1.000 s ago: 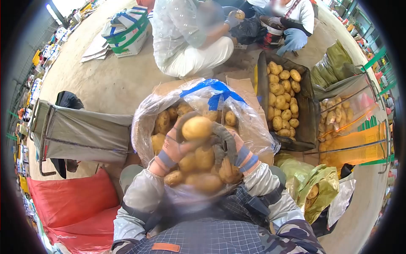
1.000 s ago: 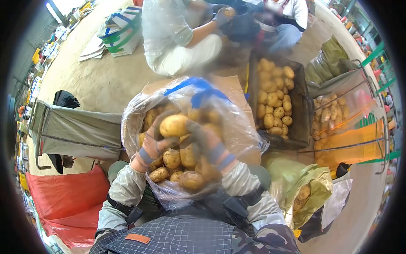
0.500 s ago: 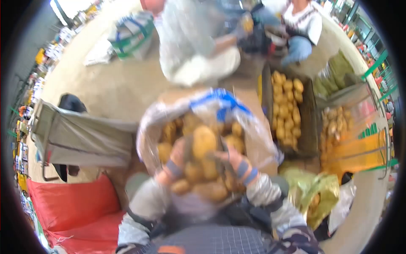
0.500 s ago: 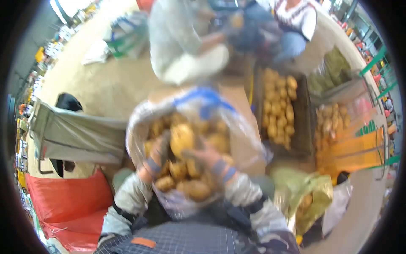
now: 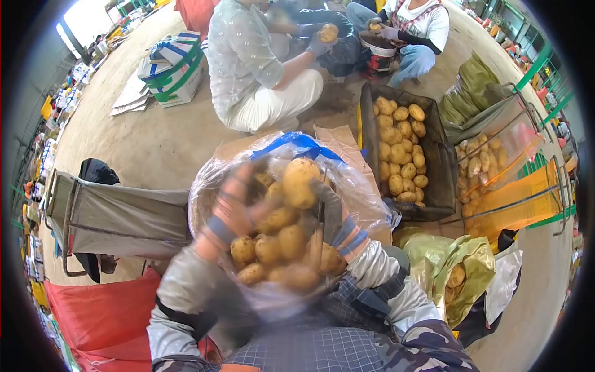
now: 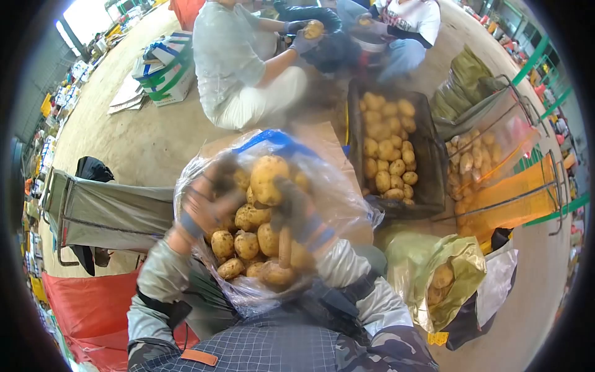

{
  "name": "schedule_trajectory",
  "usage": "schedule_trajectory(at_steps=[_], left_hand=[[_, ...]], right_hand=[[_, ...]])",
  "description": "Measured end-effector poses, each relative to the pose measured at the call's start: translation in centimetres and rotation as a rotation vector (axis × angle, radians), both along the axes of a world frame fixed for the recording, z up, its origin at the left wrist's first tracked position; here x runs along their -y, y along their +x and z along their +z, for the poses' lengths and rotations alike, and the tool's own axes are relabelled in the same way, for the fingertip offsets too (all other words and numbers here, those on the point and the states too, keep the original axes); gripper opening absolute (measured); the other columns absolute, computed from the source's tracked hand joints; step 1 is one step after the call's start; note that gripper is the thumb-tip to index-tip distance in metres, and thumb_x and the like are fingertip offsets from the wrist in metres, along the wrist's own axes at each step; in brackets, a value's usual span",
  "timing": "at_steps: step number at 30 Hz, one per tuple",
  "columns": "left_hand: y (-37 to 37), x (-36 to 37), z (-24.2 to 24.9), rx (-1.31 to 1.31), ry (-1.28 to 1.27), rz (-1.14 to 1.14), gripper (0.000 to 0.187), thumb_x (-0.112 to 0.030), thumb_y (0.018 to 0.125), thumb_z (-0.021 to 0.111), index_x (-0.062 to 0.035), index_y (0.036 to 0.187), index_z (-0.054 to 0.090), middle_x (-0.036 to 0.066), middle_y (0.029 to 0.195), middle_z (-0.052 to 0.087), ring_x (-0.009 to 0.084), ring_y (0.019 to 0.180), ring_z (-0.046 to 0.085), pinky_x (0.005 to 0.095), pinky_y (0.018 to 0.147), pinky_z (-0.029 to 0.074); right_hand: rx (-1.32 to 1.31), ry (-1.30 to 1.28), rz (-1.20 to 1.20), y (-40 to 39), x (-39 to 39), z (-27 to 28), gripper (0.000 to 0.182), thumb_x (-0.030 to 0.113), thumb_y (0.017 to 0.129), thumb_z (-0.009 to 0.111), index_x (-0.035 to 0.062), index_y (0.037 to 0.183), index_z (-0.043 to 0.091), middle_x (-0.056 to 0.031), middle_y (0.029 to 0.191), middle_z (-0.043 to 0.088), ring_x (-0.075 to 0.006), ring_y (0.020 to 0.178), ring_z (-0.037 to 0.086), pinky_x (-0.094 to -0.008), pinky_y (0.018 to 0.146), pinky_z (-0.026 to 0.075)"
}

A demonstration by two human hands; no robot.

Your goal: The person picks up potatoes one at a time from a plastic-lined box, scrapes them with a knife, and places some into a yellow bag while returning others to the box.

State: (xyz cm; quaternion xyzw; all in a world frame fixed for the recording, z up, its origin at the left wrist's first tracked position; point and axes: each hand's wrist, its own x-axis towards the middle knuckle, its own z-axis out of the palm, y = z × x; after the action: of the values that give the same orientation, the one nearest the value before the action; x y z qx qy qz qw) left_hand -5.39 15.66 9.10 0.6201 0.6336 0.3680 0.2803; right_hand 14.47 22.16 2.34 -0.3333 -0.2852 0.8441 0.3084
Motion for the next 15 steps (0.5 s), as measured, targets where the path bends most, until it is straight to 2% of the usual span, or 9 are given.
schedule_trajectory(at_steps=[2, 5, 6, 9, 10, 11, 12, 14, 15], left_hand=[[2.4, 1.5, -2.9, 0.072, -0.004, -0.041, 0.079, -0.024, 0.078, 0.082, -0.0089, 0.146, 0.044, 0.015, 0.128, 0.059, 0.0234, 0.096, 0.066, 0.0340, 0.079, 0.056], [3.5, 1.3, -5.1, -0.119, 0.262, 0.041, 0.085, -0.026, 0.075, 0.083, -0.0098, 0.148, 0.043, 0.017, 0.135, 0.055, 0.0315, 0.106, 0.065, 0.0385, 0.084, 0.056], [3.9, 1.1, -4.3, -0.141, 0.278, 0.055, 0.077, -0.024, 0.078, 0.080, -0.0092, 0.145, 0.046, 0.019, 0.131, 0.057, 0.0341, 0.113, 0.063, 0.0404, 0.087, 0.056], [3.3, 0.8, -5.0, -0.278, 0.342, -0.012, 0.056, -0.014, 0.084, 0.070, -0.0072, 0.138, 0.054, 0.021, 0.124, 0.061, 0.0329, 0.111, 0.064, 0.0399, 0.090, 0.055], [2.6, 0.3, -6.0, -0.126, 0.437, 0.007, 0.039, -0.004, 0.089, 0.060, -0.0047, 0.127, 0.062, 0.022, 0.117, 0.066, 0.0325, 0.108, 0.065, 0.0391, 0.092, 0.053], [2.3, 1.2, -6.3, 0.296, 0.064, 0.150, 0.034, 0.000, 0.090, 0.055, -0.0029, 0.123, 0.064, 0.023, 0.115, 0.067, 0.0336, 0.106, 0.066, 0.0397, 0.095, 0.051], [1.6, 1.1, -6.9, 0.245, 0.138, 0.204, 0.032, -0.001, 0.091, 0.056, -0.0024, 0.122, 0.065, 0.022, 0.113, 0.068, 0.0329, 0.105, 0.066, 0.0386, 0.093, 0.051], [-0.5, 0.8, -8.5, 0.100, 0.239, 0.233, 0.030, -0.004, 0.091, 0.058, -0.0022, 0.120, 0.065, 0.020, 0.111, 0.069, 0.0321, 0.105, 0.067, 0.0370, 0.091, 0.052], [-1.8, 0.9, -9.4, 0.009, 0.263, 0.207, 0.030, -0.006, 0.091, 0.060, -0.0025, 0.120, 0.066, 0.019, 0.111, 0.069, 0.0319, 0.105, 0.067, 0.0365, 0.090, 0.052]], right_hand=[[-0.007, -0.019, -0.018, -0.4, 0.5, 0.5, 0.037, 0.048, 0.095, 0.060, 0.0114, 0.102, 0.064, -0.0023, 0.074, 0.062, -0.0151, 0.052, 0.055, -0.0278, 0.042, 0.041], [0.063, -0.063, 0.030, -0.7, 1.1, -1.4, 0.039, 0.048, 0.094, 0.060, 0.0107, 0.105, 0.063, -0.0036, 0.078, 0.063, -0.0153, 0.056, 0.057, -0.0269, 0.043, 0.041], [0.081, -0.061, 0.028, -0.8, 1.2, -1.5, 0.039, 0.048, 0.094, 0.060, 0.0105, 0.105, 0.063, -0.0039, 0.079, 0.064, -0.0153, 0.056, 0.058, -0.0268, 0.043, 0.041], [0.088, -0.052, -0.030, -1.0, 1.3, -1.5, 0.039, 0.046, 0.094, 0.061, 0.0101, 0.110, 0.063, -0.0050, 0.084, 0.066, -0.0155, 0.059, 0.060, -0.0268, 0.045, 0.044], [0.078, -0.048, -0.062, -1.0, 1.3, -1.6, 0.039, 0.044, 0.095, 0.062, 0.0100, 0.112, 0.063, -0.0055, 0.088, 0.067, -0.0157, 0.061, 0.062, -0.0271, 0.046, 0.046], [0.058, -0.040, -0.104, -0.6, 0.9, -2.0, 0.039, 0.042, 0.095, 0.062, 0.0097, 0.117, 0.063, -0.0065, 0.095, 0.069, -0.0163, 0.064, 0.064, -0.0278, 0.048, 0.050], [0.039, -0.030, -0.148, -0.2, 0.2, -2.2, 0.039, 0.039, 0.096, 0.063, 0.0094, 0.121, 0.063, -0.0074, 0.102, 0.072, -0.0169, 0.067, 0.067, -0.0286, 0.051, 0.053], [-0.031, 0.044, -0.128, 2.1, -2.6, 0.5, 0.039, 0.043, 0.094, 0.065, 0.0111, 0.116, 0.063, -0.0069, 0.094, 0.070, -0.0142, 0.055, 0.062, -0.0248, 0.041, 0.048], [-0.113, -0.062, -0.258, 2.7, -4.4, -0.6, 0.042, 0.048, 0.093, 0.066, 0.0114, 0.112, 0.062, -0.0068, 0.086, 0.068, -0.0114, 0.049, 0.055, -0.0215, 0.039, 0.044]])
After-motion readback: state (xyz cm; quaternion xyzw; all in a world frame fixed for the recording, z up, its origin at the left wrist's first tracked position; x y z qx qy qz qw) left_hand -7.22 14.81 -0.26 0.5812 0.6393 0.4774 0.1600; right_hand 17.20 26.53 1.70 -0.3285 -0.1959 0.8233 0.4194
